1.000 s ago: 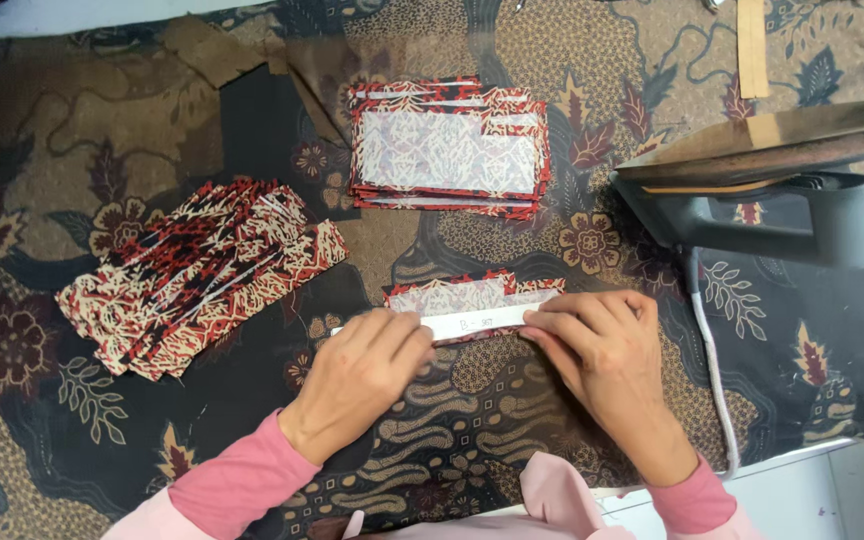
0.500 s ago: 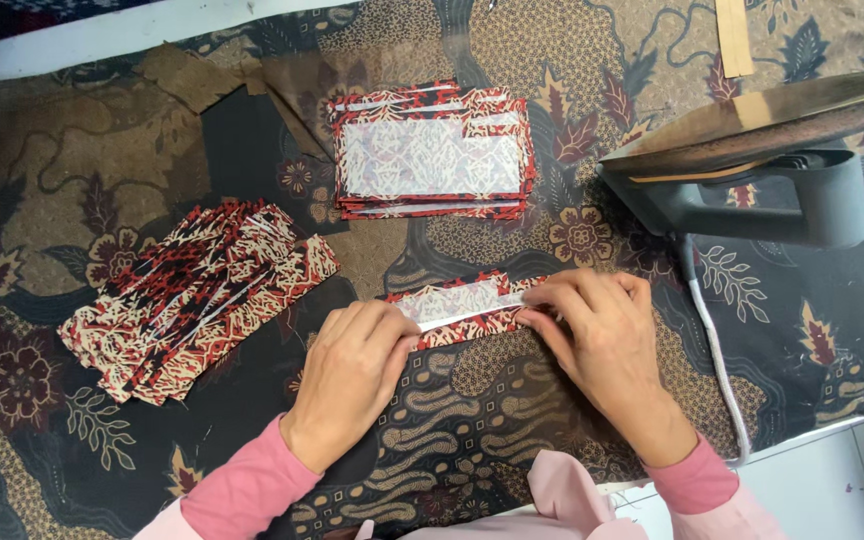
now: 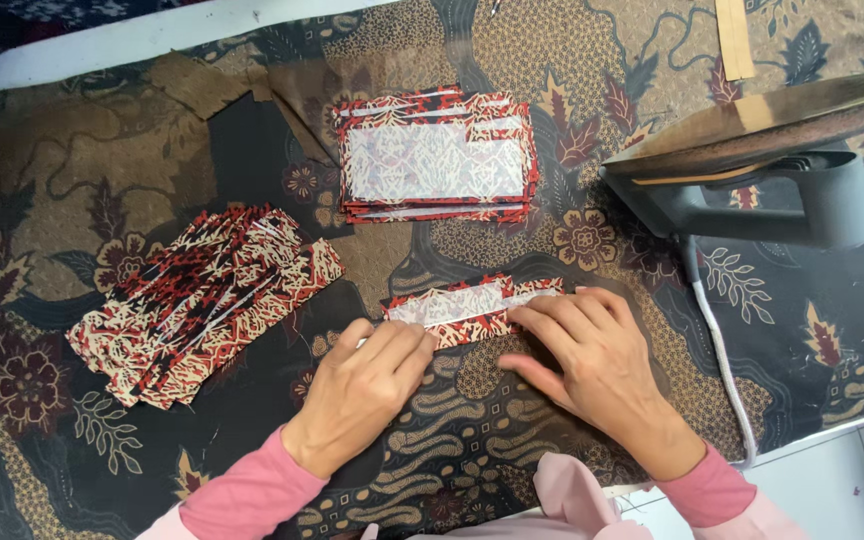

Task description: The person repeatedly irons small rectangular pieces of patterned fabric on a table. They use a ruler to align the fabric, press it with an iron, and stack the finished pieces. The process is repeated for multiple fabric pieces.

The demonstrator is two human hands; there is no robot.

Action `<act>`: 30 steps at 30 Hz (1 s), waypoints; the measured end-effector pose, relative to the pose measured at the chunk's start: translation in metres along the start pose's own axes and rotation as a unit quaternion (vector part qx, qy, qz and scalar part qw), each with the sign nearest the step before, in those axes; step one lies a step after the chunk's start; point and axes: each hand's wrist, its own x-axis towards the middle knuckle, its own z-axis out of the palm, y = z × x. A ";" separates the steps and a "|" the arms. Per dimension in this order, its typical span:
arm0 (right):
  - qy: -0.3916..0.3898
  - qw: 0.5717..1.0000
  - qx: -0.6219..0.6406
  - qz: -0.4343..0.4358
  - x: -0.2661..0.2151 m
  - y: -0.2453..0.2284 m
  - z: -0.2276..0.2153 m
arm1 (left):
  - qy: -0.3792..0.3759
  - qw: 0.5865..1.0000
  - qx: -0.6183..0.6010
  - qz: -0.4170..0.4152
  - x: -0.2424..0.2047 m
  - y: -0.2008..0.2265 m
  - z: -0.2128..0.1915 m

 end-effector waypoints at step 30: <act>-0.034 0.999 0.019 0.029 0.007 0.014 -0.007 | 0.022 0.981 -0.123 -0.147 0.004 0.005 -0.007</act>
